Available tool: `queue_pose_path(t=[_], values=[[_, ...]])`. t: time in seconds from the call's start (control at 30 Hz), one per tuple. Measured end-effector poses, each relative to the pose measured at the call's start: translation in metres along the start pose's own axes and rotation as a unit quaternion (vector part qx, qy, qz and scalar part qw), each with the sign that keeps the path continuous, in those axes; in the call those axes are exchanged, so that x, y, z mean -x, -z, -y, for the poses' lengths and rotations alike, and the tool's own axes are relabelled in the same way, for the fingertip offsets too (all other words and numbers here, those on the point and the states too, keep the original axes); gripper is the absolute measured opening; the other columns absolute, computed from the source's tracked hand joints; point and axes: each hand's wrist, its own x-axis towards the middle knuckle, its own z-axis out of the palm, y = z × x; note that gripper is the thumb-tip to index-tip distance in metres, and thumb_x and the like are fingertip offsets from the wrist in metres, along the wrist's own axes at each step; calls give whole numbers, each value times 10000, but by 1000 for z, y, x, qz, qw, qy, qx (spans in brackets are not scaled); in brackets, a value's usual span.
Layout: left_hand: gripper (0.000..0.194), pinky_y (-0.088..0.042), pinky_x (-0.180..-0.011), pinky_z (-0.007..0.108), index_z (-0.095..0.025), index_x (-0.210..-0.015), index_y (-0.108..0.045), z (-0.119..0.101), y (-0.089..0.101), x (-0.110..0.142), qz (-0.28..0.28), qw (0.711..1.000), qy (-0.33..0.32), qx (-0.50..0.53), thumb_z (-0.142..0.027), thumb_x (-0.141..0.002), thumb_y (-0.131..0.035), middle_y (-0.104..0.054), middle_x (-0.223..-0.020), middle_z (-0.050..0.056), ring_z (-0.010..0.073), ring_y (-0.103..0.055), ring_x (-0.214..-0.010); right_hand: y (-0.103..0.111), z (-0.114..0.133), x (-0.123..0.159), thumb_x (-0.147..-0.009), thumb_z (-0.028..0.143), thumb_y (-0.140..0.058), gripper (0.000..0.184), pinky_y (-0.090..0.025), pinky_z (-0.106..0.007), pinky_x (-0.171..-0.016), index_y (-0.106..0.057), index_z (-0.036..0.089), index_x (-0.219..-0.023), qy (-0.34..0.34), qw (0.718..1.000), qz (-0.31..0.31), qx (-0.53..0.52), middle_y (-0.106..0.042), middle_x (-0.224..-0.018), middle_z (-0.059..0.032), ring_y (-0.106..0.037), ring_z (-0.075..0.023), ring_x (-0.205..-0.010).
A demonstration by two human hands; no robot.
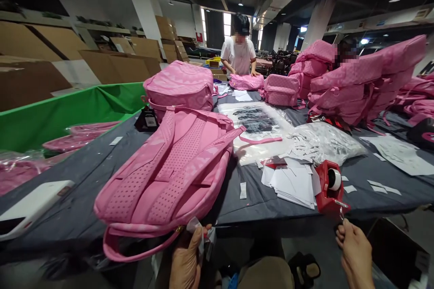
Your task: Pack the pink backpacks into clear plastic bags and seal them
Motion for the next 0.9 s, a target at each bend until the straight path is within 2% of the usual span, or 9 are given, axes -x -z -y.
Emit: queue_pose_path(t=[0.07,0.13,0.23,0.3,0.37,0.5,0.67,0.83,0.9], values=[[704,-599,-768,284,-182,-956,-687,-1,-4,5,-1,1000,-20,-1,-492,-410,-1006,-766,-823,14,202,-737,-799,-32,2,17,-595,828,-648,672,-272,-236,-363,-266,277,-642,-28,995,63,-76,-266,-526,82,-256,-96,-435],[696,-574,-754,290,-168,-955,-688,-2,-9,12,5,999,-53,-9,-538,-447,-986,-751,-794,21,188,-719,-749,-72,16,43,-640,801,-666,683,-255,-225,-363,-243,266,-642,-83,972,184,-124,-232,-571,86,-193,-79,-458],[665,-535,-761,299,-149,-924,-698,-2,-16,16,11,994,-103,-37,-622,-519,-933,-727,-753,34,176,-683,-720,-128,52,91,-788,756,-631,597,-275,-219,-388,-343,246,-668,-100,892,424,-124,-253,-598,78,-200,-88,-485],[635,-517,-766,308,-143,-879,-703,-4,-19,14,13,990,-128,-60,-641,-545,-912,-713,-741,41,172,-652,-706,-157,78,115,-860,729,-592,544,-332,-222,-433,-436,234,-697,29,835,547,-62,-342,-607,57,-297,-105,-512],[642,-507,-766,315,-144,-846,-704,-6,-21,13,12,987,-146,-63,-658,-523,-910,-702,-744,42,178,-634,-709,-184,99,127,-893,725,-554,529,-384,-228,-484,-493,233,-707,202,769,606,1,-457,-621,33,-414,-124,-547],[753,-514,-859,351,-138,-920,-729,-10,-23,14,45,985,-165,-22,-729,-481,-885,-732,-872,84,248,-665,-871,-227,115,128,-978,699,-412,521,-409,-246,-505,-532,254,-734,431,675,592,87,-617,-651,16,-567,-152,-550],[748,-516,-920,391,-146,-942,-741,-10,-22,12,75,983,-167,-10,-730,-494,-877,-757,-931,115,290,-679,-943,-241,110,130,-1078,427,-330,371,-345,-252,-456,-519,256,-809,663,625,403,85,-630,-651,13,-605,-150,-536],[693,-494,-993,445,-137,-1003,-757,-11,-16,12,126,981,-149,14,-702,-610,-840,-757,-989,123,313,-678,-1007,-233,117,137,-1073,277,-329,255,-365,-241,-467,-507,252,-892,712,610,341,74,-627,-662,23,-618,-146,-560],[687,-479,-1021,442,-148,-1021,-761,-8,-13,11,81,987,-139,19,-723,-648,-808,-749,-1031,115,307,-665,-1054,-232,113,133,-1060,258,-336,241,-373,-244,-462,-525,258,-911,702,611,356,86,-648,-686,22,-636,-152,-577]])
